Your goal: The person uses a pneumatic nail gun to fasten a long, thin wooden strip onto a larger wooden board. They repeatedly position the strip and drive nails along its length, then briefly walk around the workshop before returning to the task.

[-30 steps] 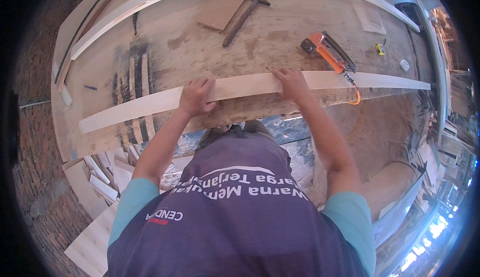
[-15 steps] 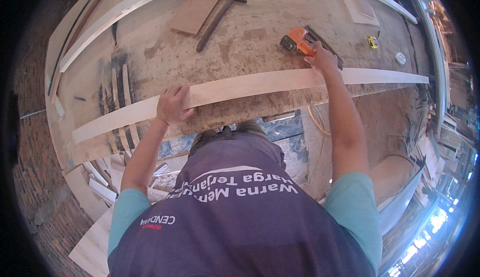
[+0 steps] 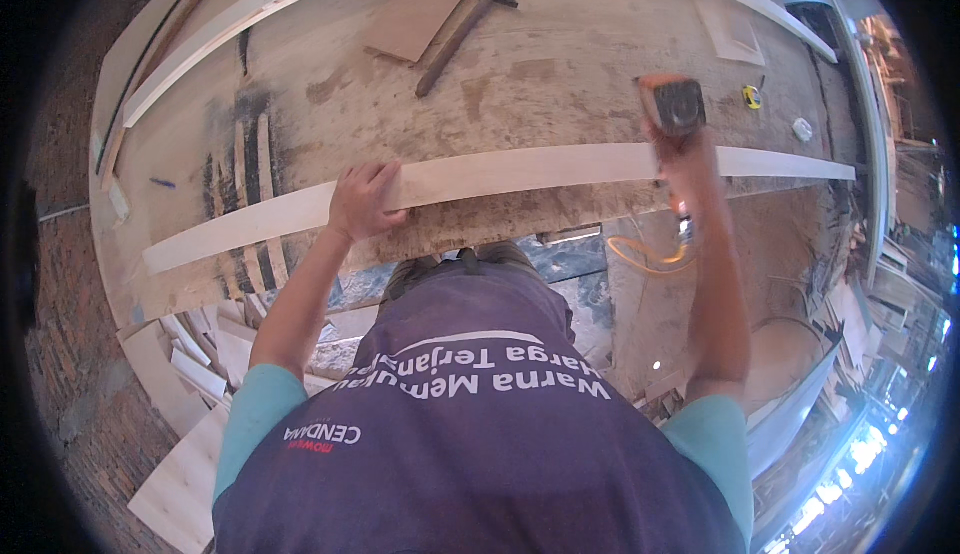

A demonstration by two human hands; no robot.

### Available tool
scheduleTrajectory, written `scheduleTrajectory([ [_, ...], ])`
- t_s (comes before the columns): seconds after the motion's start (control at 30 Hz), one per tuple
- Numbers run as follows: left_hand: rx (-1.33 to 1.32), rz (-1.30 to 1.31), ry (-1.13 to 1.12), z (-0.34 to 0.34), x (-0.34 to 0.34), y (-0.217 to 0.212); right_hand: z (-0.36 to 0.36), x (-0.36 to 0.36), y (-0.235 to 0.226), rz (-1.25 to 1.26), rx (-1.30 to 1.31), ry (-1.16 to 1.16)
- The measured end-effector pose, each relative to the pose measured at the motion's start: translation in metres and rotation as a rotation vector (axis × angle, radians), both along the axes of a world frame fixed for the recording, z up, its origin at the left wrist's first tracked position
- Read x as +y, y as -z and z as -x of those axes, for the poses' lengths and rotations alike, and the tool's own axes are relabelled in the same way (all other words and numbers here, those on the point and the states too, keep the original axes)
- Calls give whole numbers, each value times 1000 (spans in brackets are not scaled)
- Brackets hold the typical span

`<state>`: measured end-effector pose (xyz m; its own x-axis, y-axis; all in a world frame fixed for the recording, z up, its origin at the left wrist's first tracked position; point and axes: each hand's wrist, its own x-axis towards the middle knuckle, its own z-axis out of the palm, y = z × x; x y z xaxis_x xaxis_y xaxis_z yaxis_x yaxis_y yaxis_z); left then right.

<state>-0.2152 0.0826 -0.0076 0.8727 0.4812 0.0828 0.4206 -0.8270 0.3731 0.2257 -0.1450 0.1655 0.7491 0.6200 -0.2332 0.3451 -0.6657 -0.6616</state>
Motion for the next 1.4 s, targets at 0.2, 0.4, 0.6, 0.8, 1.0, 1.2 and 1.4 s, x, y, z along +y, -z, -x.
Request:
scheduleTrajectory([
  [0.2, -69, 31, 10, 3, 2, 9, 142, -14, 10, 69, 471, 187],
  [0.4, -74, 35, 1, 5, 1, 8, 200, -7, 45, 109, 512, 92],
  [0.6, -96, 53, -2, 8, 0, 8, 210, 3, 50, 94, 536, 147],
  [0.8, -98, 91, -6, 9, 1, 9, 214, 15, 43, 120, 482, 106],
  [1.0, -85, 37, 2, 6, 1, 10, 214, 15, 42, 172, 501, 131],
  [1.2, -60, 39, 4, 5, 1, 8, 225, 19, 46, 129, 563, 140],
  [1.4, -80, 27, 9, 7, 0, 9, 227, 16, 47, 122, 628, 176],
])
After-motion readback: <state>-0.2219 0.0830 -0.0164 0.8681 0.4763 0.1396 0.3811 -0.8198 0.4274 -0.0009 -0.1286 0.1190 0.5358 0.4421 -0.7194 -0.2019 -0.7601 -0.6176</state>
